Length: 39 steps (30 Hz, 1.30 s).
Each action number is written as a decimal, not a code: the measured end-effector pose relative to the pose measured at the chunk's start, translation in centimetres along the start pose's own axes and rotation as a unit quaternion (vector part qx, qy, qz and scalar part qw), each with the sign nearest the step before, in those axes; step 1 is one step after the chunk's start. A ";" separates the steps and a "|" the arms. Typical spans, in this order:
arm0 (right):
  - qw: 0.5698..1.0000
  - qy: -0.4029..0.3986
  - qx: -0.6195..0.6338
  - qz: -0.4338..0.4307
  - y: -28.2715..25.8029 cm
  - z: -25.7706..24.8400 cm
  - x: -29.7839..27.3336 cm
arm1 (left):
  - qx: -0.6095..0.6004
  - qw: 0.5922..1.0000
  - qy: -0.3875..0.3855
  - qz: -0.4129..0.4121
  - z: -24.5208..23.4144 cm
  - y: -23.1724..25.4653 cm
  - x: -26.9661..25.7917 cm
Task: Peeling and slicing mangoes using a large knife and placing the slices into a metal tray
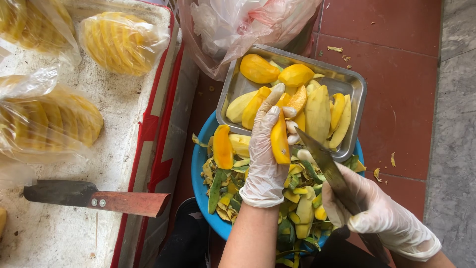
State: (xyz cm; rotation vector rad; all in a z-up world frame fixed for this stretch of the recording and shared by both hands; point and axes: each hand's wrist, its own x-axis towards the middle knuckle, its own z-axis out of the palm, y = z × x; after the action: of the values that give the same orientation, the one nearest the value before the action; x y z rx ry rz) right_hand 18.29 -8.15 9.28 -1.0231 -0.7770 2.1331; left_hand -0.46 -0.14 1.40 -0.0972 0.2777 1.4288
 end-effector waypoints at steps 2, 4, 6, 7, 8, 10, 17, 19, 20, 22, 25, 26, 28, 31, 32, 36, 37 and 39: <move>0.997 -0.012 -0.078 -0.007 -0.8 1.4 1.4 | 0.039 0.999 0.038 0.003 0.6 -0.1 0.1; 0.987 -0.023 -0.157 -0.015 -0.9 1.7 1.9 | 0.077 0.994 0.075 0.004 1.0 -0.3 0.2; 0.956 0.086 -0.272 0.066 -0.2 1.2 1.8 | 0.064 0.995 0.072 0.006 1.1 -0.4 0.3; 0.956 0.086 -0.273 0.066 0.1 0.8 1.8 | 0.063 0.995 0.072 0.006 1.1 -0.3 0.4; 0.963 0.087 -0.249 0.050 0.4 0.3 1.8 | 0.055 0.996 0.071 0.009 1.1 -0.2 0.4; 0.970 0.087 -0.224 0.033 1.0 -0.5 1.9 | 0.048 0.996 0.071 0.012 1.0 -0.1 0.4; 1.000 -0.026 -0.004 -0.005 1.8 -2.3 1.9 | -0.190 0.974 -0.117 -0.030 -0.8 -1.8 0.3; 1.000 -0.007 -0.012 0.007 1.5 -1.9 1.8 | -0.260 0.952 -0.151 -0.052 -1.1 -2.1 0.3; 0.998 0.006 -0.059 0.010 1.7 -2.2 1.6 | -0.296 0.946 -0.110 -0.075 -1.0 -2.0 0.3; 0.994 0.019 -0.105 0.012 0.7 -0.7 1.3 | -0.331 0.936 -0.069 -0.097 -1.2 -1.7 0.4; 0.914 0.156 -0.352 0.125 -1.9 2.8 1.0 | -0.273 0.958 -0.059 -0.066 -1.5 -1.1 0.7; 0.877 0.156 -0.441 0.109 -2.1 2.9 1.1 | -0.262 0.962 -0.030 -0.072 -1.2 -0.8 0.7; 0.832 0.154 -0.525 0.092 -2.3 2.8 1.3 | -0.250 0.965 -0.001 -0.078 -0.8 -0.2 0.6; 0.823 0.196 -0.511 0.151 -2.7 2.3 1.5 | -0.248 0.962 0.034 -0.109 -0.2 0.4 0.4; 0.818 0.194 -0.516 0.162 -2.7 2.2 1.6 | -0.245 0.963 0.032 -0.111 -0.2 0.5 0.4; 0.824 0.183 -0.517 0.144 -2.3 1.6 1.5 | -0.241 0.964 0.007 -0.114 -0.7 0.2 0.4; 0.824 0.183 -0.517 0.145 -2.3 1.5 1.5 | -0.242 0.964 0.007 -0.115 -0.6 0.1 0.5; 0.835 0.159 -0.518 0.098 -2.2 1.3 1.5 | -0.216 0.971 0.025 -0.097 -0.5 0.0 0.6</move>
State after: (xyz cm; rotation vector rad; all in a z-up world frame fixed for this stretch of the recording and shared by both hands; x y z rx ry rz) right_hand 17.13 -5.99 10.87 -1.9977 -1.7792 1.5193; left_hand -0.47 0.34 0.76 -0.5042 -0.0079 1.2738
